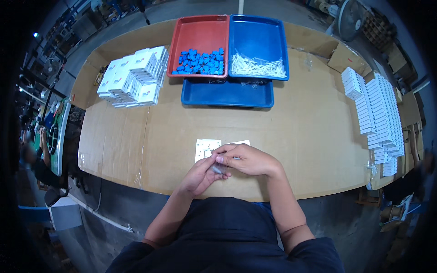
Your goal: The recorder is assembling and packaging small electronic or plastic components into boxes.
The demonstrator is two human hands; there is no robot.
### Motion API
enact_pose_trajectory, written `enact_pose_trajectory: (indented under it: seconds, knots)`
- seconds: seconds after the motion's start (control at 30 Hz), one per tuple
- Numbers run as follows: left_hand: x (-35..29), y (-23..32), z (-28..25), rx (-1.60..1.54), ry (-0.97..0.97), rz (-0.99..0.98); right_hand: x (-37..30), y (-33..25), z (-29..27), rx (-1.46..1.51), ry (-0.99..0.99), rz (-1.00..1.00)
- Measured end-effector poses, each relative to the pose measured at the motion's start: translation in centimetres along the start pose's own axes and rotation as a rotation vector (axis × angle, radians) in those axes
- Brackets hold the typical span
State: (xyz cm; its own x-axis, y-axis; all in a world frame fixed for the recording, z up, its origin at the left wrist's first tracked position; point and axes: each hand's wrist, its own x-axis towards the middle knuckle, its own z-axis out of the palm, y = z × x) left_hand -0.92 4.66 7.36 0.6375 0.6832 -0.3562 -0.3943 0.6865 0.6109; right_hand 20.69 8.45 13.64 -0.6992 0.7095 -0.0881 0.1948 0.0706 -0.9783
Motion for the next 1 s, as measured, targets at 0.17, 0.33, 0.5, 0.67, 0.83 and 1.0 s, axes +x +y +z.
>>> enact_pose_trajectory:
  seconds: [0.17, 0.33, 0.5, 0.67, 0.83, 1.0]
  knots:
    - [-0.1, -0.2, -0.3, -0.066, -0.039, -0.002, -0.5, 0.3, -0.5, 0.032, 0.031, 0.103]
    - [0.4, -1.5, -0.6, 0.016, 0.021, 0.017, -0.4, 2.2, 0.1, -0.078, -0.133, 0.126]
    - [0.4, -1.9, -1.6, -0.045, -0.008, -0.018, 0.4, 3.6, -4.4, 0.035, 0.042, 0.007]
    - [0.4, -3.2, -3.4, -0.241, -0.182, -0.068, 4.1, 5.7, -11.6, -0.335, 0.727, 0.099]
    - [-0.3, -3.6, -3.8, -0.293, -0.214, -0.074, 7.9, 5.6, -19.8, -0.713, 1.138, 0.089]
    - [-0.7, -3.1, -3.1, -0.229, -0.234, -0.061, 11.4, 6.3, -25.0, -0.960, 1.060, 0.412]
